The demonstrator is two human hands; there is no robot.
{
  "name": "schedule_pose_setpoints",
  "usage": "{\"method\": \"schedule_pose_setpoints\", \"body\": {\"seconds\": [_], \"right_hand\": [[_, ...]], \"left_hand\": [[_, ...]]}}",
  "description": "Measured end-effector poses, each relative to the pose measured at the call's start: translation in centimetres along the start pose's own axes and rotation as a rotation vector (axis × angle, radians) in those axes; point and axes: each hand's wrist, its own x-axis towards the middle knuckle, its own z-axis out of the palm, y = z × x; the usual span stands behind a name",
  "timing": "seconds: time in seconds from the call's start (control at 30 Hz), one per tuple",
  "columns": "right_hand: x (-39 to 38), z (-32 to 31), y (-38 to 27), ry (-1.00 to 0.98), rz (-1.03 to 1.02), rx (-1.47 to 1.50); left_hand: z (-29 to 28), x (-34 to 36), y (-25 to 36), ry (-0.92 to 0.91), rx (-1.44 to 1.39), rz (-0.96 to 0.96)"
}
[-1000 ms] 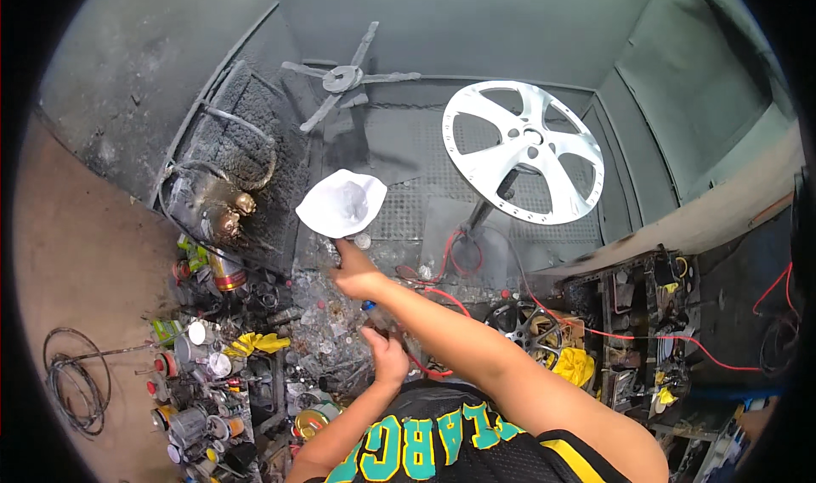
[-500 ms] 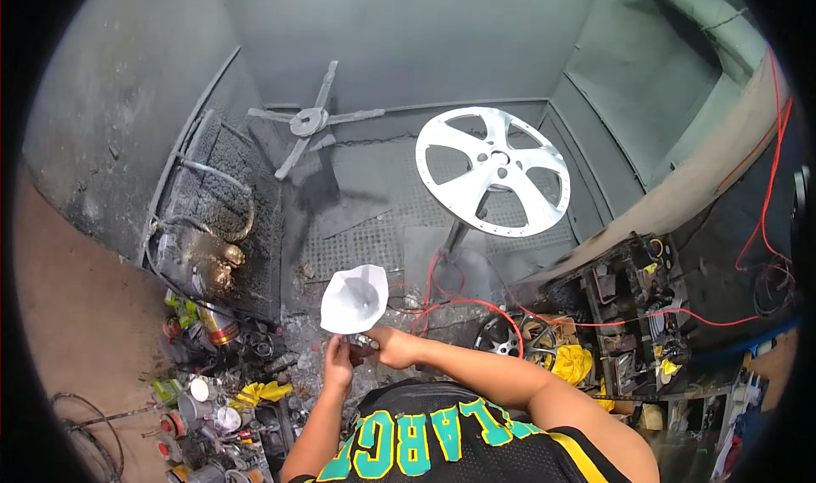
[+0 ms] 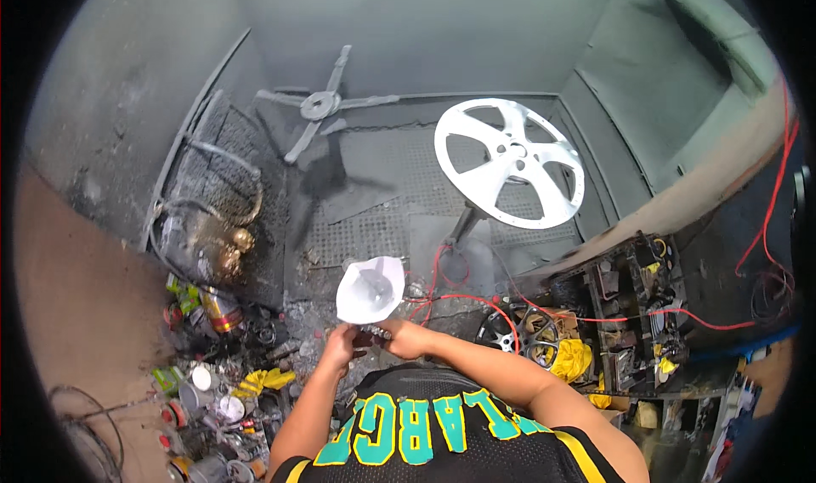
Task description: The person places a wheel rim on a stand, sprays paint onto it using a spray gun while turning it by hand, pours liquid into the spray gun container, and spray paints the rim again.
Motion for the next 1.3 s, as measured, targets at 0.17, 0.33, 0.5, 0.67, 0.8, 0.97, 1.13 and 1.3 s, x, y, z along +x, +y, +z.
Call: {"method": "schedule_pose_setpoints", "body": {"seconds": [0.17,0.33,0.5,0.67,0.8,0.97,1.13,1.3], "right_hand": [[0.8,-0.7,-2.2,-0.083,0.018,0.044],[0.6,-0.8,-3.6,0.023,-0.002,0.015],[1.2,-0.6,-3.3,-0.049,0.035,0.062],[1.4,-0.8,-3.7,-0.049,-0.038,0.061],[1.4,-0.7,-3.0,-0.099,0.019,0.082],[0.6,-0.7,-2.7,-0.079,-0.048,-0.009],[0.4,-1.8,-3.4,-0.186,0.209,0.043],[-0.3,-5.9,-7.6,-0.069,0.005,0.229]], "left_hand": [[-1.1,-0.3,-0.9,-0.01,-0.004,0.081],[-0.9,-0.8,0.4,-0.001,-0.026,0.049],[-0.9,-1.6,0.6,0.016,-0.065,0.047],[-0.8,-2.1,0.4,0.027,-0.088,0.061],[-0.8,-2.2,0.0,0.038,-0.081,0.068],[-0.3,-2.0,-1.1,0.044,-0.074,0.082],[0.5,-1.1,-3.2,0.074,-0.188,0.198],[-1.2,3.1,-11.7,0.125,0.191,0.363]]}}
